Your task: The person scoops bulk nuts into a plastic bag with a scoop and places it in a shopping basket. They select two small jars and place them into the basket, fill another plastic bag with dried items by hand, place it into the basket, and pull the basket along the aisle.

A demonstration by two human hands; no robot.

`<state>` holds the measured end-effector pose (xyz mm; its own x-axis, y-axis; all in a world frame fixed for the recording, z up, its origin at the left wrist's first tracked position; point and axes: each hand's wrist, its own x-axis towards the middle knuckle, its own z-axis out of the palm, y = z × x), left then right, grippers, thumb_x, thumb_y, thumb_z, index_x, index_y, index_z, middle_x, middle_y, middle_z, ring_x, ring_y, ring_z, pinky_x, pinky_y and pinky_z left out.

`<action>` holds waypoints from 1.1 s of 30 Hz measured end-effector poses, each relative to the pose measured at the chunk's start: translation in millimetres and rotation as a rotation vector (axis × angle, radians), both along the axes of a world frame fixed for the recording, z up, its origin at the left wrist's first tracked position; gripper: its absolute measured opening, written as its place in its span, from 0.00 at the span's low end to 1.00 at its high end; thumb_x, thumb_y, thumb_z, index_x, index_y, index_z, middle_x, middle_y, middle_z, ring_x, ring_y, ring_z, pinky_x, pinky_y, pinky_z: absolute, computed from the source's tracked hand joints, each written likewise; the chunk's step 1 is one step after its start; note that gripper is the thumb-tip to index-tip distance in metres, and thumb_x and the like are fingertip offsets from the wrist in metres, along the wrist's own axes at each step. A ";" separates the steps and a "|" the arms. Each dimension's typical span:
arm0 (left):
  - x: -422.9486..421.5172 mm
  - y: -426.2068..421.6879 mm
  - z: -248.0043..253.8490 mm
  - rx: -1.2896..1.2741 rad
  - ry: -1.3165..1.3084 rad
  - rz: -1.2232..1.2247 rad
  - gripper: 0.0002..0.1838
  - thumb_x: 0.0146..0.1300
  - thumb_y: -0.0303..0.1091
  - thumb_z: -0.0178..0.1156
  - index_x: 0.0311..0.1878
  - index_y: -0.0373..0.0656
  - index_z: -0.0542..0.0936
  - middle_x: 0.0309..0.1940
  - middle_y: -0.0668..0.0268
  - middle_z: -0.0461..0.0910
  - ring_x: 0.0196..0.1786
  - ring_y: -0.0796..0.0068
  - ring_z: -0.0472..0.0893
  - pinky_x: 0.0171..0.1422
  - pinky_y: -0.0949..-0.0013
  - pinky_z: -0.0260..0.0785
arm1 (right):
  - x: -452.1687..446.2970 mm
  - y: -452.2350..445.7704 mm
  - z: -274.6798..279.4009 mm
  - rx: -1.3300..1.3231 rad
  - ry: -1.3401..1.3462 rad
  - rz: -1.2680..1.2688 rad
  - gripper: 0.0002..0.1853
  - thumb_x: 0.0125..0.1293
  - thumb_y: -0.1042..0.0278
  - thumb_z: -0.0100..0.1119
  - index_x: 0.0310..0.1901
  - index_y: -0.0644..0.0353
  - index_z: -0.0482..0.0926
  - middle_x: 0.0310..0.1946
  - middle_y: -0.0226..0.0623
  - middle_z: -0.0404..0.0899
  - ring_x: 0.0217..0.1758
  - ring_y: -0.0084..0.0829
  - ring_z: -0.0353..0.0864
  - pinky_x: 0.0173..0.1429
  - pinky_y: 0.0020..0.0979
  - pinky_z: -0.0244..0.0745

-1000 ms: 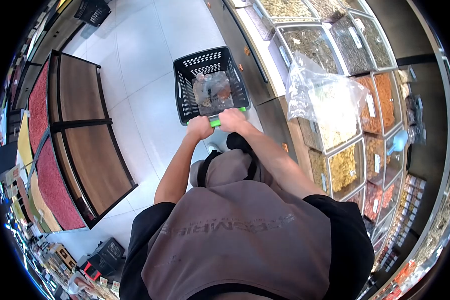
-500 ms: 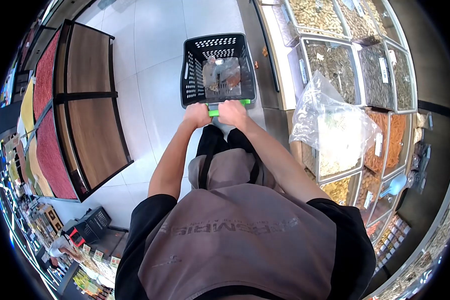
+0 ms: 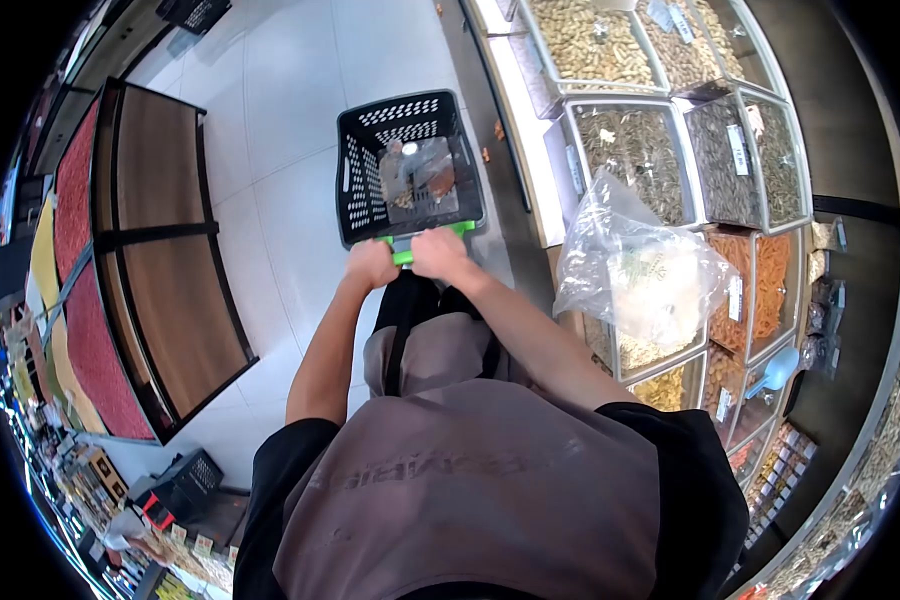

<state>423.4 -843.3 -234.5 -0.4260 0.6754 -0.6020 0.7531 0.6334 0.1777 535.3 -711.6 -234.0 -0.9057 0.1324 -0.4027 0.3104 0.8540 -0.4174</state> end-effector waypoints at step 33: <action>-198.8 131.9 1.7 0.140 -0.095 -0.053 0.14 0.55 0.37 0.57 0.32 0.39 0.87 0.35 0.47 0.87 0.40 0.49 0.88 0.47 0.52 0.81 | -192.7 137.4 -23.2 0.119 -0.011 0.127 0.13 0.51 0.60 0.62 0.27 0.62 0.86 0.27 0.49 0.85 0.33 0.48 0.87 0.43 0.47 0.83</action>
